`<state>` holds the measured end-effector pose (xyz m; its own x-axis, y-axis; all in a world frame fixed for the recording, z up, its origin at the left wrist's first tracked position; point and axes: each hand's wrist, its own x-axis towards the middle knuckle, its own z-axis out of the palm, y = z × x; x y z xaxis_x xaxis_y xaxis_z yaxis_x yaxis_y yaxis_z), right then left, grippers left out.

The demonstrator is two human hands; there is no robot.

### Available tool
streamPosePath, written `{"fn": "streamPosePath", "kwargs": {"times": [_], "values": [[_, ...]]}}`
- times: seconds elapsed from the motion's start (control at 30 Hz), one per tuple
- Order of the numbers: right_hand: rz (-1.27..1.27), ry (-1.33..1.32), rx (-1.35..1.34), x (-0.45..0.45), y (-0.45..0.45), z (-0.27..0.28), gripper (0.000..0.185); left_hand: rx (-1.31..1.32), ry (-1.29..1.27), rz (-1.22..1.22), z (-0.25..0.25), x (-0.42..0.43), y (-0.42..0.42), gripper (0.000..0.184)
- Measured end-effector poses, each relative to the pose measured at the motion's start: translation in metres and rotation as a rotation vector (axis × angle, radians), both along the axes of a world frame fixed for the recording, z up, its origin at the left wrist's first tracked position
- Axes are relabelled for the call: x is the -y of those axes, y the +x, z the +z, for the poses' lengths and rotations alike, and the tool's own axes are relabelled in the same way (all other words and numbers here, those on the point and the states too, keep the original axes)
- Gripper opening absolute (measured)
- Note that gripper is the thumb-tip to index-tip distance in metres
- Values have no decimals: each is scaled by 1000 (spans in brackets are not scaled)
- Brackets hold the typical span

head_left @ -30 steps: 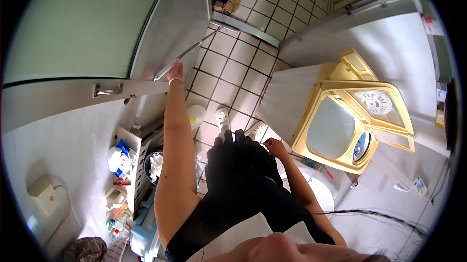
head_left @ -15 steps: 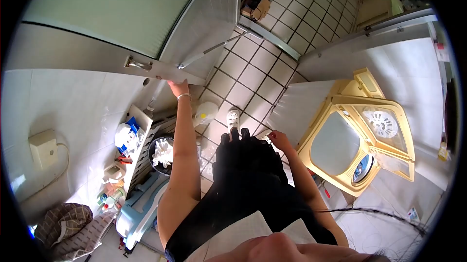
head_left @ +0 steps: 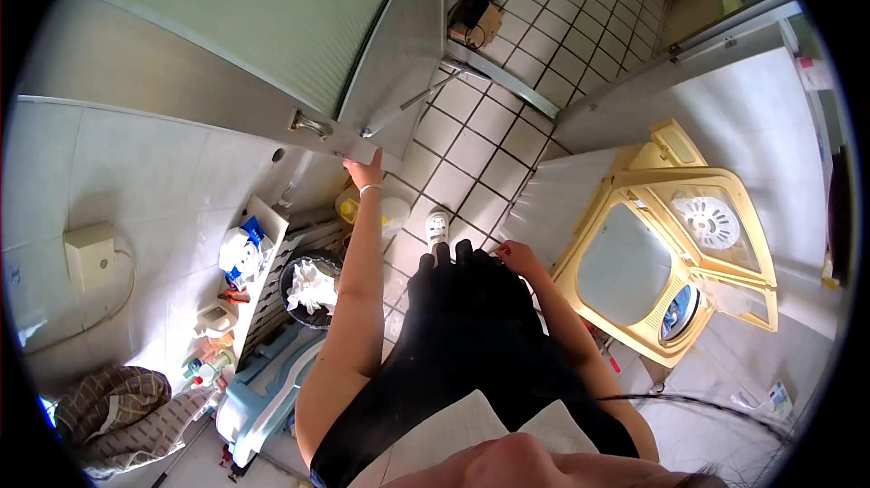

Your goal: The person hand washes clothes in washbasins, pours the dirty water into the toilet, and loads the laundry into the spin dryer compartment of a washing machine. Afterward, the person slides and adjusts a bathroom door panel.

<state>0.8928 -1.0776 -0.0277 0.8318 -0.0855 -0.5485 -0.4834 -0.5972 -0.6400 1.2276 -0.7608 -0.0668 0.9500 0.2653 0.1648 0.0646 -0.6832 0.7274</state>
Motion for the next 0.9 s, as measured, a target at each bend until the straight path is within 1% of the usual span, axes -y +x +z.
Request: {"fn": "streamPosePath", "kwargs": {"times": [0.03, 0.1, 0.13, 0.17, 0.23, 0.27, 0.3, 0.33, 0.37, 0.4, 0.43, 0.47, 0.5, 0.53, 0.57, 0.6, 0.63, 0.7, 0.73, 0.77, 0.8, 0.83, 0.9], "values": [[-8, 9, 10, 0, 0, 5, 30, -18, -18, 30, 2, 9, -3, 76], [27, 20, -50, -1, 4, 13, 32, -36, -47, 77, 8, 27, -11, 76], [46, 26, -75, -3, 14, 18, 33, -33, -58, 96, 0, 31, -15, 75], [27, 15, -14, -9, 25, 20, 34, -31, -69, 115, -1, 34, -19, 73], [-11, -1, 112, -20, 53, 21, 37, -126, -91, 106, 1, 44, -26, 79], [-48, -20, 160, -27, 74, 21, 47, -175, -102, 104, 4, 47, -31, 82], [-24, -76, 340, -33, 97, 7, 52, -216, -124, 63, 7, 49, -37, 81], [-11, -107, 544, -42, 126, 12, 55, -255, -148, 22, 10, 50, -42, 81], [4, -113, 630, -50, 154, 21, 59, -294, -173, -20, 13, 50, -45, 81], [-29, -83, 661, -62, 185, 53, 59, -333, -197, -62, 15, 51, -46, 81], [-21, -93, 618, -71, 211, 60, 61, -302, 18, -138, -5, 49, -45, 82], [-7, -115, 464, -80, 237, 78, 66, -351, -66, -126, -3, 49, -47, 81], [34, -118, 442, -86, 256, 91, 71, -399, -151, -115, 1, 49, -52, 79], [72, -171, 470, -91, 270, 93, 71, -447, -240, -102, 6, 52, -58, 78], [115, -226, 497, -94, 282, 90, 72, -470, -236, -101, 18, 56, -63, 72], [159, -282, 524, -97, 293, 88, 73, -517, -218, -139, 31, 58, -68, 71], [167, -312, 466, -97, 303, 70, 76, -564, -201, -176, 36, 58, -72, 70], [177, -309, 504, -86, 312, 41, 76, -642, -164, -246, 31, 62, -74, 68], [182, -307, 522, -82, 313, 35, 77, -632, -155, -288, 28, 64, -74, 68], [130, -287, 461, -78, 306, 57, 73, -624, -148, -330, 26, 68, -77, 69], [111, -224, 399, -72, 305, 58, 70, -614, -142, -373, 24, 72, -80, 69], [89, -161, 339, -60, 307, 48, 67, -572, -173, -425, 35, 76, -84, 74], [71, -144, 423, -36, 309, 3, 64, -469, -183, -499, 15, 88, -89, 77]]}}
